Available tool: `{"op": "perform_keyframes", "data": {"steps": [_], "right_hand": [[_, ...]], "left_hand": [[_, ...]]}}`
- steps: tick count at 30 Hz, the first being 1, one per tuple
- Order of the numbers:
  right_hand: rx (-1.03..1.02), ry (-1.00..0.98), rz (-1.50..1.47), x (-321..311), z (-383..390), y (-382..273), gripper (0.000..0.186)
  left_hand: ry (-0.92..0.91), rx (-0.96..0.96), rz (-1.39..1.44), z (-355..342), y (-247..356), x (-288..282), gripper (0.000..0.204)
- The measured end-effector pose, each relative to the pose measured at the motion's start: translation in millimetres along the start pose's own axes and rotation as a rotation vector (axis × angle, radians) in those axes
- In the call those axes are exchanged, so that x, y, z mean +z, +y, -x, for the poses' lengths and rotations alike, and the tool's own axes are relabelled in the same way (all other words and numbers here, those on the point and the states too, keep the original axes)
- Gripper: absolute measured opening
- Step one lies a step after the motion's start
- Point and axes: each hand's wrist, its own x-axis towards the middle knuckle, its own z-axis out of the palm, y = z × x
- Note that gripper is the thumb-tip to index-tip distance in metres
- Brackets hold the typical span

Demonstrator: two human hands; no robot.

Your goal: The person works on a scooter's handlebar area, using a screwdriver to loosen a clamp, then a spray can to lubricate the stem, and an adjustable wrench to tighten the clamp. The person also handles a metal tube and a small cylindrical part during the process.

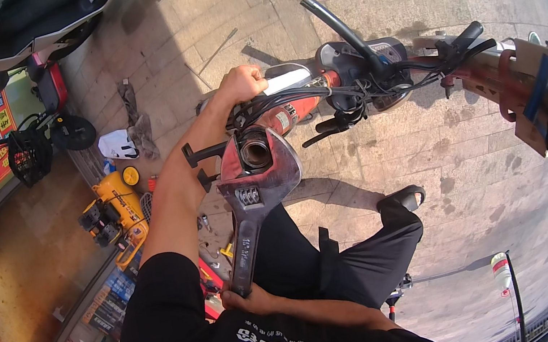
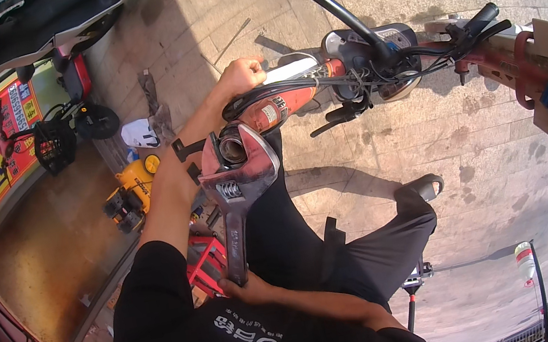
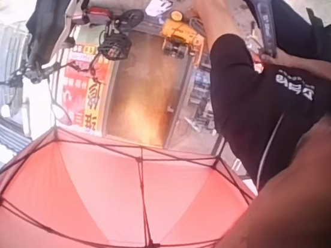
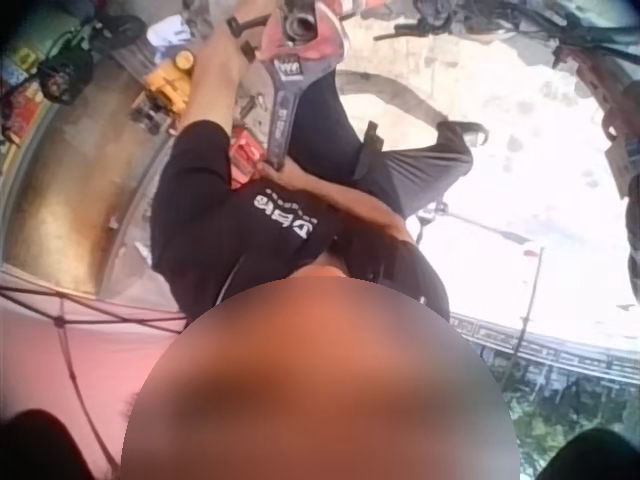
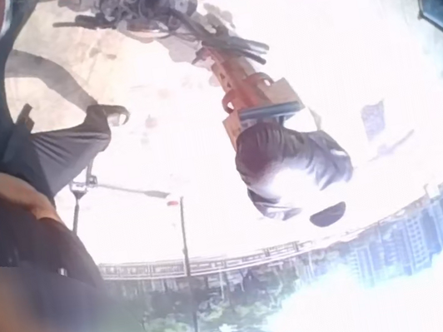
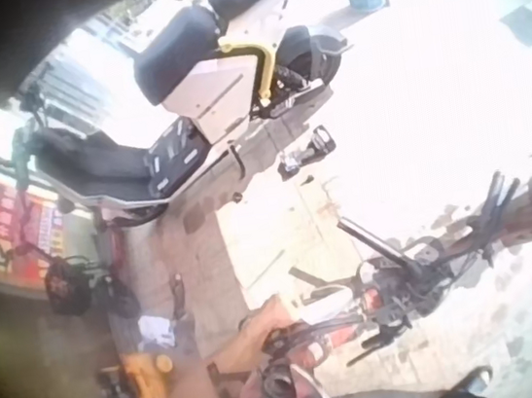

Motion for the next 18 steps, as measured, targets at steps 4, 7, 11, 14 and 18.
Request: {"op": "perform_keyframes", "data": {"steps": [4, 7, 11, 14, 18], "right_hand": [[0.012, 0.003, 0.038, -1.2, 2.4, -4.2, 0.025], [-0.019, 0.029, 0.061, -2.7, 7.3, -8.8, 0.025], [0.091, 0.043, 0.087, -7.3, 14.9, -16.3, 0.022], [0.139, 0.019, 0.108, -14.3, 18.5, -24.7, 0.02], [0.249, 0.001, 0.154, -20.3, 24.1, -36.1, 0.018]], "left_hand": [[-0.011, -0.003, 0.009, 1.8, -0.3, 0.9, 0.02], [0.03, 0.038, 0.016, 2.9, 1.2, 0.6, 0.021], [0.012, -0.017, 0.002, 4.6, 2.2, 0.0, 0.021], [0.022, -0.031, -0.011, 4.0, 3.3, -1.7, 0.021], [0.025, -0.091, 0.004, 6.2, 6.4, -3.1, 0.02]]}}
